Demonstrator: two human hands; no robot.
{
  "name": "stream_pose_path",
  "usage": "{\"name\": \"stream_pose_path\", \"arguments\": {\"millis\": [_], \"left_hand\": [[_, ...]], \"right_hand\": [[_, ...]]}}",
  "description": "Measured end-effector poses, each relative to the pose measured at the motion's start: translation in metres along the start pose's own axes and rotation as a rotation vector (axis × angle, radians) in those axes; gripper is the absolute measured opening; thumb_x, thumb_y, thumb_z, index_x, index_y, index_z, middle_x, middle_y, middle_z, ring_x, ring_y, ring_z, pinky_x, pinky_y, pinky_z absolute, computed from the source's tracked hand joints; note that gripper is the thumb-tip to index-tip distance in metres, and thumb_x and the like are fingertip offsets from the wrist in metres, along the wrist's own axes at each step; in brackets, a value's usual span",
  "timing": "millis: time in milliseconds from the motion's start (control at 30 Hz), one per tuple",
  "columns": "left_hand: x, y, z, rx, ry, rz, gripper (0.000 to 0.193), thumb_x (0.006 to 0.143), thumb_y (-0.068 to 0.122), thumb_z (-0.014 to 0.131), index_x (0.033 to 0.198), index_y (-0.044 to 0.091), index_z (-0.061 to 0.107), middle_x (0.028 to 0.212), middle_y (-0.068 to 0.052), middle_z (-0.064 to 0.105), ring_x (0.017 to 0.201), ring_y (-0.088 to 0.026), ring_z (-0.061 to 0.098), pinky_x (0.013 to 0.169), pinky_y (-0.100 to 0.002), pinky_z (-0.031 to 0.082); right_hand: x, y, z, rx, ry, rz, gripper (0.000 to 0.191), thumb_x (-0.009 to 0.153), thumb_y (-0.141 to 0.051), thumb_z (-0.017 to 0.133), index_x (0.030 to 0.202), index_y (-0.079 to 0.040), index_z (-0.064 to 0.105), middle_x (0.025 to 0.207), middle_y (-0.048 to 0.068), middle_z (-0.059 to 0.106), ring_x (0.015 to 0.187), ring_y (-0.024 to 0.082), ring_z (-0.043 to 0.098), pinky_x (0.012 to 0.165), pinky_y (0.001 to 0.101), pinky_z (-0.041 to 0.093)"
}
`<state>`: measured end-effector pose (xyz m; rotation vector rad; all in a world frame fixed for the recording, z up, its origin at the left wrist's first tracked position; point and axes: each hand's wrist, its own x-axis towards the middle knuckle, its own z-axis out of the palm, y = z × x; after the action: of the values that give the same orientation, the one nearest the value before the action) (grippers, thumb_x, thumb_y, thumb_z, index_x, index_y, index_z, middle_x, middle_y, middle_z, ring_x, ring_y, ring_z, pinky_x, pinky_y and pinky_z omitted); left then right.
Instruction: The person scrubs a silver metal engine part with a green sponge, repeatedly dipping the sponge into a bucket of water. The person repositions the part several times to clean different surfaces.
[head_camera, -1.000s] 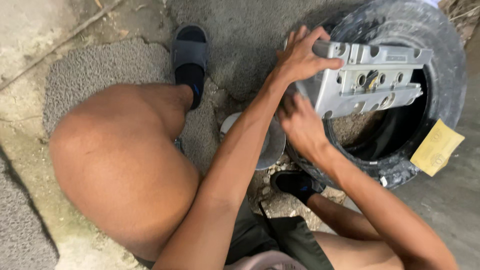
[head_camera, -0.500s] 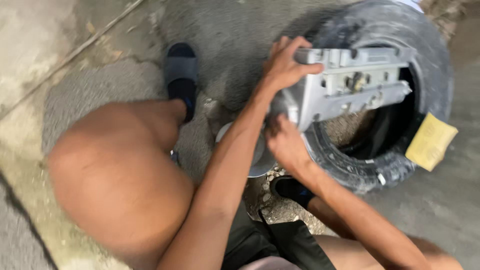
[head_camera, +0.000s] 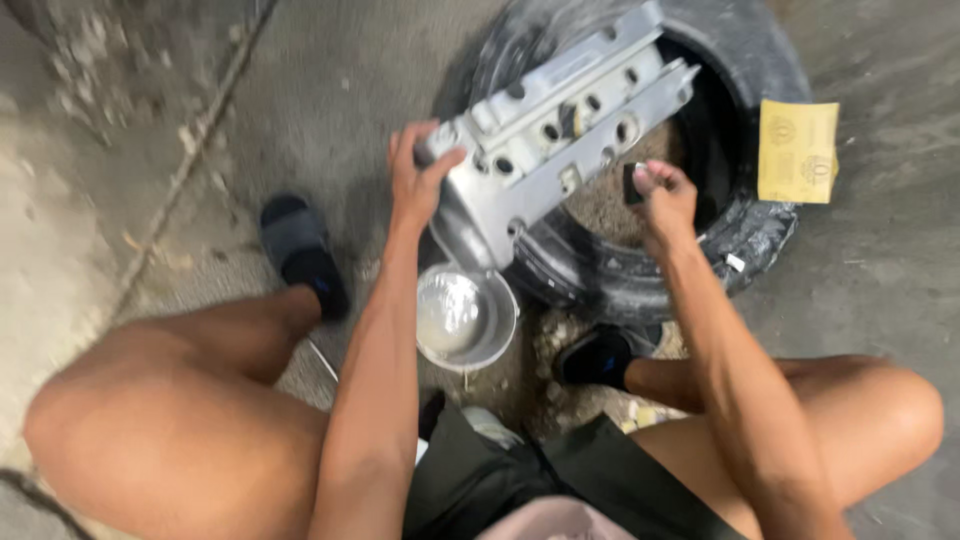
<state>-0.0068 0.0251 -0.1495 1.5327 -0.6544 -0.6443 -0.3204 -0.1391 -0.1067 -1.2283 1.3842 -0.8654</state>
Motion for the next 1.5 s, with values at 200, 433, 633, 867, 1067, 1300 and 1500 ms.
{"name": "stream_pose_path", "arguments": {"millis": [200,433,633,867,1067,1300,1500], "left_hand": [[-0.026,0.005,0.006,0.029,0.037,-0.021,0.061,0.076,0.044,0.081,0.126,0.011,0.067,0.127,-0.014,0.052,0.127,-0.033,0.049,0.110,-0.046,0.036],[-0.034,0.004,0.011,-0.013,-0.015,-0.107,0.060,0.079,0.043,0.077,0.128,0.010,0.064,0.130,-0.013,0.049,0.128,-0.030,0.049,0.110,-0.046,0.037],[-0.035,0.003,0.015,-0.062,-0.025,-0.079,0.057,0.082,0.039,0.075,0.127,0.007,0.063,0.129,-0.015,0.049,0.126,-0.030,0.051,0.111,-0.043,0.037],[-0.033,-0.014,0.022,-0.173,-0.034,-0.083,0.058,0.084,0.034,0.075,0.131,0.005,0.057,0.131,-0.017,0.055,0.123,-0.027,0.054,0.109,-0.040,0.039],[-0.032,-0.023,0.026,-0.207,-0.021,-0.051,0.056,0.086,0.031,0.074,0.131,0.003,0.056,0.129,-0.017,0.058,0.121,-0.026,0.054,0.109,-0.038,0.040],[-0.032,-0.016,0.027,-0.132,0.007,-0.016,0.056,0.086,0.033,0.074,0.130,0.003,0.058,0.133,-0.016,0.053,0.125,-0.028,0.052,0.111,-0.041,0.038],[-0.034,-0.002,0.027,-0.094,0.008,-0.065,0.060,0.083,0.037,0.075,0.130,0.004,0.058,0.131,-0.016,0.047,0.124,-0.030,0.049,0.109,-0.045,0.038]], "right_hand": [[0.016,0.018,0.021,0.373,0.140,0.285,0.031,0.097,-0.007,0.062,0.127,-0.010,0.056,0.109,0.010,0.067,0.088,0.025,0.069,0.075,0.0537,0.061],[0.019,0.014,0.026,0.632,0.242,0.437,0.024,0.095,0.001,0.060,0.118,-0.001,0.055,0.107,0.014,0.063,0.088,0.028,0.065,0.077,0.0606,0.059],[0.027,0.030,0.021,0.704,0.269,0.463,0.023,0.094,0.004,0.053,0.116,0.005,0.056,0.104,0.015,0.062,0.084,0.027,0.065,0.070,0.0532,0.060],[0.045,0.039,0.010,0.136,0.285,0.285,0.025,0.100,-0.013,0.052,0.119,0.001,0.059,0.103,0.017,0.065,0.082,0.023,0.062,0.066,0.0432,0.051],[0.049,-0.025,0.021,-0.282,0.122,-0.590,0.032,0.096,-0.002,0.059,0.127,0.001,0.065,0.131,0.025,0.060,0.120,0.038,0.058,0.105,0.0445,0.046],[0.013,-0.095,0.101,-1.342,-0.473,-0.327,0.044,0.079,-0.009,0.072,0.122,-0.002,0.070,0.134,0.029,0.058,0.125,0.050,0.051,0.098,0.0518,0.048],[0.021,-0.094,0.135,-1.556,-0.538,-0.163,0.034,0.086,-0.022,0.071,0.118,-0.011,0.075,0.127,0.009,0.071,0.123,0.040,0.056,0.086,0.0532,0.047]]}}
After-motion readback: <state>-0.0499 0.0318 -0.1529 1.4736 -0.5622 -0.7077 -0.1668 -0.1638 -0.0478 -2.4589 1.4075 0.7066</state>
